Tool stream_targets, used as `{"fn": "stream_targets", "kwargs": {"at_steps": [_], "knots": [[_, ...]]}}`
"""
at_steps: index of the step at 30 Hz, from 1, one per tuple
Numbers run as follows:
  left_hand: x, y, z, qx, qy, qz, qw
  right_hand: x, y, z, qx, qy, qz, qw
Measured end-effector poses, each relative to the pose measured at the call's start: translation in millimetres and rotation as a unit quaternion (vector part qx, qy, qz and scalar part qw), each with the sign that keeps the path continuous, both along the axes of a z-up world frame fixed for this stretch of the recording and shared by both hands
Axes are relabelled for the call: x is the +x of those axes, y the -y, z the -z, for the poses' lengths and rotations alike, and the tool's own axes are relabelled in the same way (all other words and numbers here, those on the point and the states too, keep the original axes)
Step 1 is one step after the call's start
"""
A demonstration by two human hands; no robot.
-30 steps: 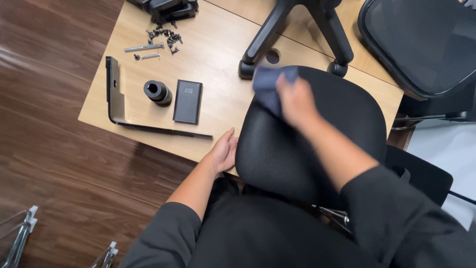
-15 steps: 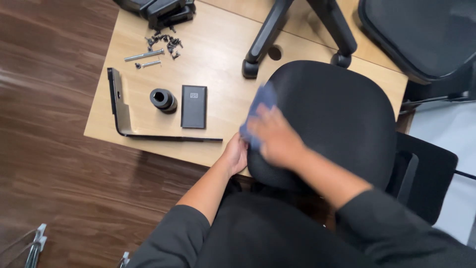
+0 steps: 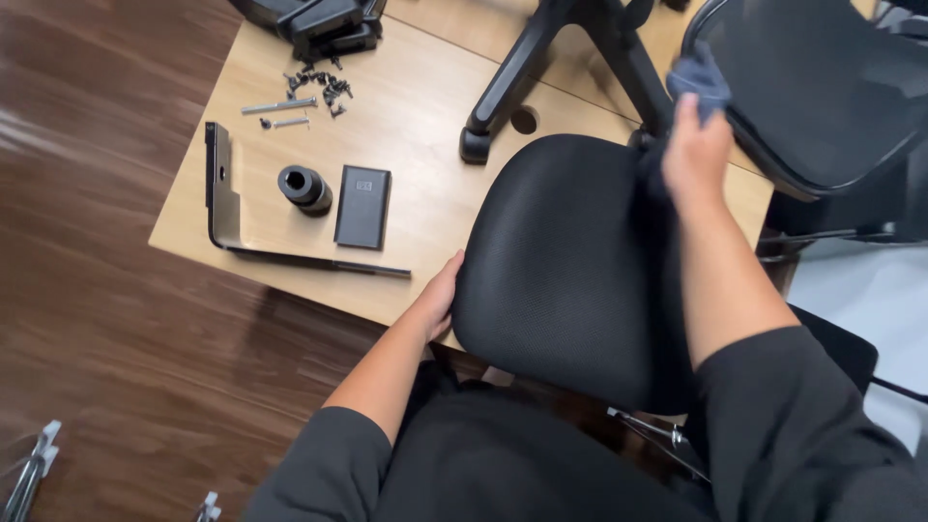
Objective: Cleaning the seat, backrest, and armrests of an office chair using a cloth.
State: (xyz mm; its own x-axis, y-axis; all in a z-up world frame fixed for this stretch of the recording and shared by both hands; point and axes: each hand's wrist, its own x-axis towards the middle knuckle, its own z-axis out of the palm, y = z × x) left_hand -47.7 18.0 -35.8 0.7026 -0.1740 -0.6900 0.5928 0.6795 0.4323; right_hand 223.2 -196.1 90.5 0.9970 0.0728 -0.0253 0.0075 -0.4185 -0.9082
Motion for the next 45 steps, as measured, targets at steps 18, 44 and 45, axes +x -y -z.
{"fn": "stream_targets", "kwargs": {"at_steps": [18, 44, 45], "knots": [[-11.9, -0.3, 43.4, 0.002, 0.000, -0.106, 0.994, -227.7, 29.3, 16.1, -0.040, 0.046, -0.375, 0.925], [-8.0, -1.5, 5.5, 0.001, 0.063, -0.049, 0.997, -126.9, 15.4, 24.1, 0.119, -0.031, -0.065, 0.990], [-8.4, 0.4, -5.2, 0.033, 0.054, -0.036, 0.997, -98.6, 9.0, 23.4, 0.186, -0.013, 0.004, 0.982]]}}
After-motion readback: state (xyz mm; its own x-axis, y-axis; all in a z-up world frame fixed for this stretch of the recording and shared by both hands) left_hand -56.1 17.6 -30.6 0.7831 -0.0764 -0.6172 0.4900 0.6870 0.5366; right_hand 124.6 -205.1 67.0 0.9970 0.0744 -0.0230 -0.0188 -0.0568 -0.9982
